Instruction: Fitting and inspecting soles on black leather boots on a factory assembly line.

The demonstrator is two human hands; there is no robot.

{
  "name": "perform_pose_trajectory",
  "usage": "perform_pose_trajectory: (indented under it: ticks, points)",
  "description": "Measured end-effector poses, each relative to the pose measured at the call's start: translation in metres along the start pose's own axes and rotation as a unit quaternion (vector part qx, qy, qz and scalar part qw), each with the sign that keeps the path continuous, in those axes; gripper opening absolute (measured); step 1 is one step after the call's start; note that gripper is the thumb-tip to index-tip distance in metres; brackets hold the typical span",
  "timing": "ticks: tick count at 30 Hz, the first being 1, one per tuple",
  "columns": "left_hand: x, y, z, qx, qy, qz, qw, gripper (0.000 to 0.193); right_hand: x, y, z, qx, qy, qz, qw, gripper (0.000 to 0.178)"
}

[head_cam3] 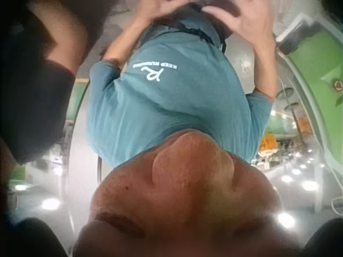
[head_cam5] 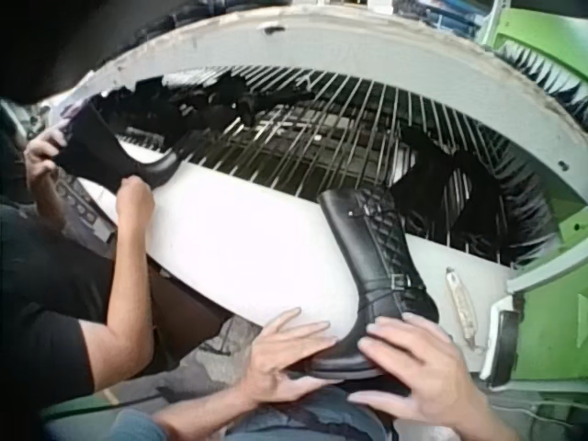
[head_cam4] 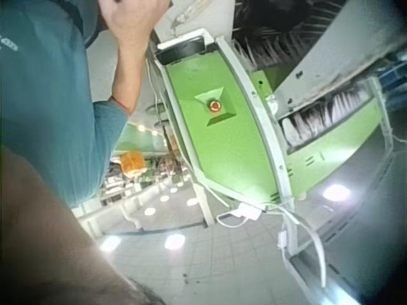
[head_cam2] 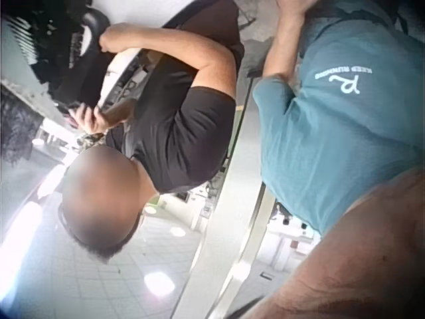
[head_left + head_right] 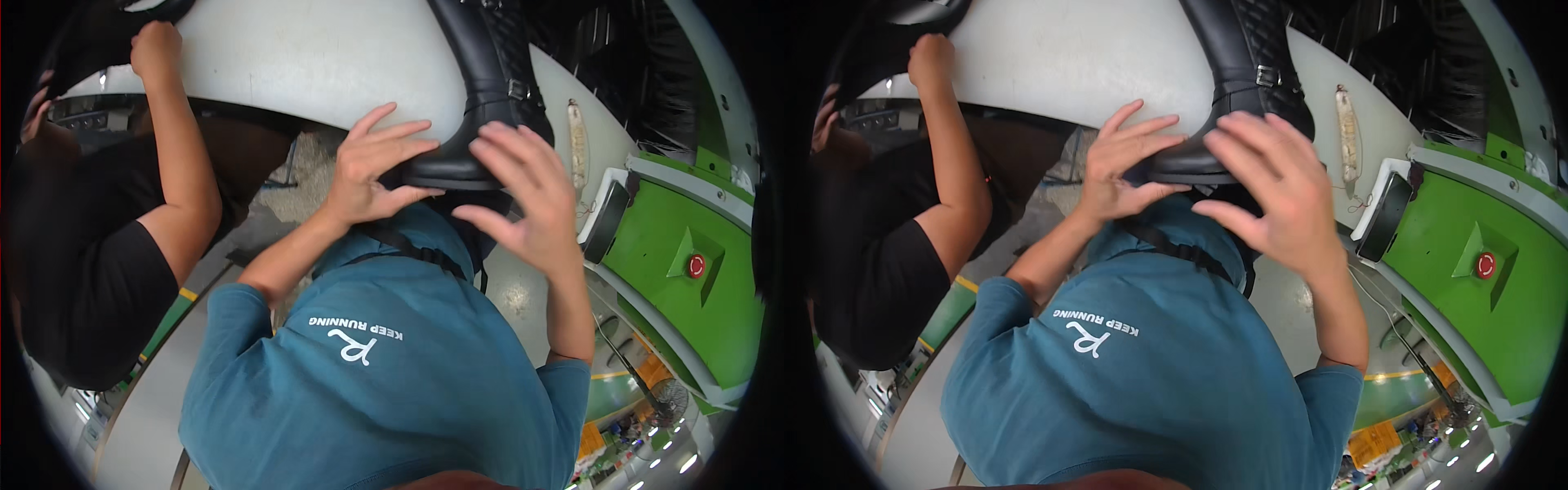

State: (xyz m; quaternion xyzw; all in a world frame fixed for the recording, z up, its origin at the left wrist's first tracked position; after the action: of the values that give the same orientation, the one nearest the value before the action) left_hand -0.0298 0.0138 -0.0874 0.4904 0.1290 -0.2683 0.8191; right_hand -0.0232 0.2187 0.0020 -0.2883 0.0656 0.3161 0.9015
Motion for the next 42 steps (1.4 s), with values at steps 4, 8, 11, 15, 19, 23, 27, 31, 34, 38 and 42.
perform_pose_trajectory:
  ticks: [4,8,11,15,19,23,27,31,34,38,42]
  points:
    - [0.001,-0.001,-0.003,0.019,-0.008,-0.032,0.999,0.061,0.011,-0.01,-0.03,0.002,0.054,0.047,0.997,0.046]
    - [0.008,-0.002,-0.009,0.142,0.004,0.001,0.99,0.066,0.011,-0.015,-0.028,-0.006,0.093,0.069,0.993,0.023]
    - [0.01,0.0,-0.01,0.155,0.006,-0.003,0.988,0.066,0.008,-0.014,-0.026,-0.039,0.075,0.058,0.995,0.02]
    - [0.01,0.003,-0.011,0.187,0.004,0.022,0.982,0.061,-0.008,0.003,-0.018,-0.151,0.023,-0.105,0.983,0.035]
    - [0.007,0.001,-0.008,0.19,-0.013,0.034,0.981,0.057,-0.009,0.021,-0.02,-0.191,0.016,-0.165,0.968,0.051]
    - [-0.002,0.013,-0.006,0.144,-0.014,0.034,0.989,0.052,-0.002,0.035,-0.007,-0.162,0.039,-0.047,0.985,0.054]
    - [-0.018,0.029,-0.016,0.119,0.004,-0.012,0.993,0.053,-0.005,0.047,0.005,-0.14,0.022,-0.055,0.988,0.059]
    - [-0.027,0.027,-0.016,0.098,0.007,-0.007,0.995,0.045,-0.011,0.054,0.006,-0.15,0.013,-0.088,0.985,0.064]
    - [-0.021,0.018,-0.02,0.11,-0.023,0.06,0.992,0.047,-0.016,0.056,0.019,-0.143,0.034,-0.051,0.988,0.076]
    - [-0.012,0.013,-0.026,0.13,-0.025,0.051,0.99,0.046,0.038,0.156,0.013,-0.242,0.049,-0.43,0.868,0.076]
    - [-0.007,0.019,-0.025,0.145,-0.014,0.004,0.989,0.047,0.042,0.131,-0.015,-0.323,0.012,-0.372,0.87,0.078]
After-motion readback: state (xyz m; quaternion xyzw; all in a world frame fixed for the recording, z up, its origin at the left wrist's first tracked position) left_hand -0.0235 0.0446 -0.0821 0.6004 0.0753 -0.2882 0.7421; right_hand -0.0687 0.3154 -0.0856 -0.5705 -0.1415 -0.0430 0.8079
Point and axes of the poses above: each hand's wrist, its own x-axis away from the middle knuckle, its own z-axis out of the back of the hand, y = z × x, the point moved 7 cm from there along -x, towards the middle knuckle, and after that the axes turned 1 degree about y, right-handed, at the moved point
